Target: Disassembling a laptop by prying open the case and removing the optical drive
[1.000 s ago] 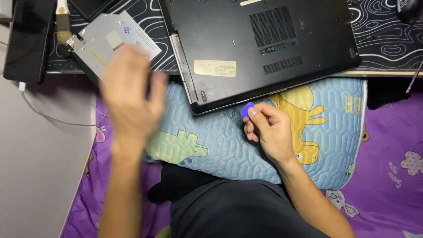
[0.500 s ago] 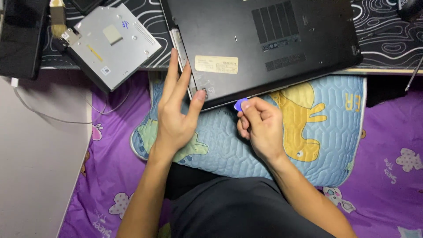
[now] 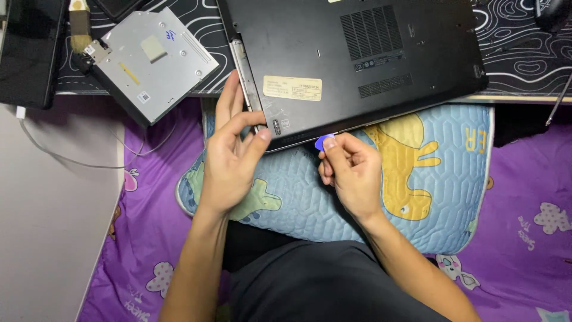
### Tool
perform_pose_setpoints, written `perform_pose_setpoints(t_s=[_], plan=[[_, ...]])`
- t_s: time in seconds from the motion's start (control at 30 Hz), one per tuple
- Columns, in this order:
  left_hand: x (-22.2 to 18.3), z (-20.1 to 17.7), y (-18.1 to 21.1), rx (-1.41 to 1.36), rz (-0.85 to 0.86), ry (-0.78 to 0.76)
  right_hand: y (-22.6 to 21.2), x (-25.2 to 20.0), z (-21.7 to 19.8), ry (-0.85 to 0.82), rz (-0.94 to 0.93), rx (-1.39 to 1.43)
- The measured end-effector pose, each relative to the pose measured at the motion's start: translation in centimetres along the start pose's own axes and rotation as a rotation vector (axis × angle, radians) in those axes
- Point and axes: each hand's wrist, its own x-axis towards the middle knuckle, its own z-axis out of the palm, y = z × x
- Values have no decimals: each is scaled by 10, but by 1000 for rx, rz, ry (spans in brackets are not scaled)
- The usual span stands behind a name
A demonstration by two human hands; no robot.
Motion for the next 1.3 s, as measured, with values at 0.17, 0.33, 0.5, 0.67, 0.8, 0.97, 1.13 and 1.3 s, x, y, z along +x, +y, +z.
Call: perform_pose_setpoints(t_s=[0.17, 0.33, 0.5, 0.67, 0.8, 0.97, 1.13, 1.3], plan=[[6, -6, 12, 318, 38, -102, 6, 0, 1, 37, 22, 45], [6, 1, 26, 539, 60, -101, -1, -1, -2, 36, 39, 9], [2, 8, 22, 522, 25, -52, -3, 0, -9, 26, 58, -52], [-5, 17, 20, 427, -3, 0, -47, -2, -29, -102, -2, -625], [-18, 31, 21, 455, 40, 0, -84, 14, -30, -218, -301, -823], [-25, 18, -1, 464, 179, -15, -105, 63, 5, -774, -912, -895], [-23, -9, -8, 183, 161, -4, -101, 90, 25, -1015, -1208, -1215], [-27, -1, -53, -20, -95, 236, -106, 107, 50, -1196, -1414, -1306]])
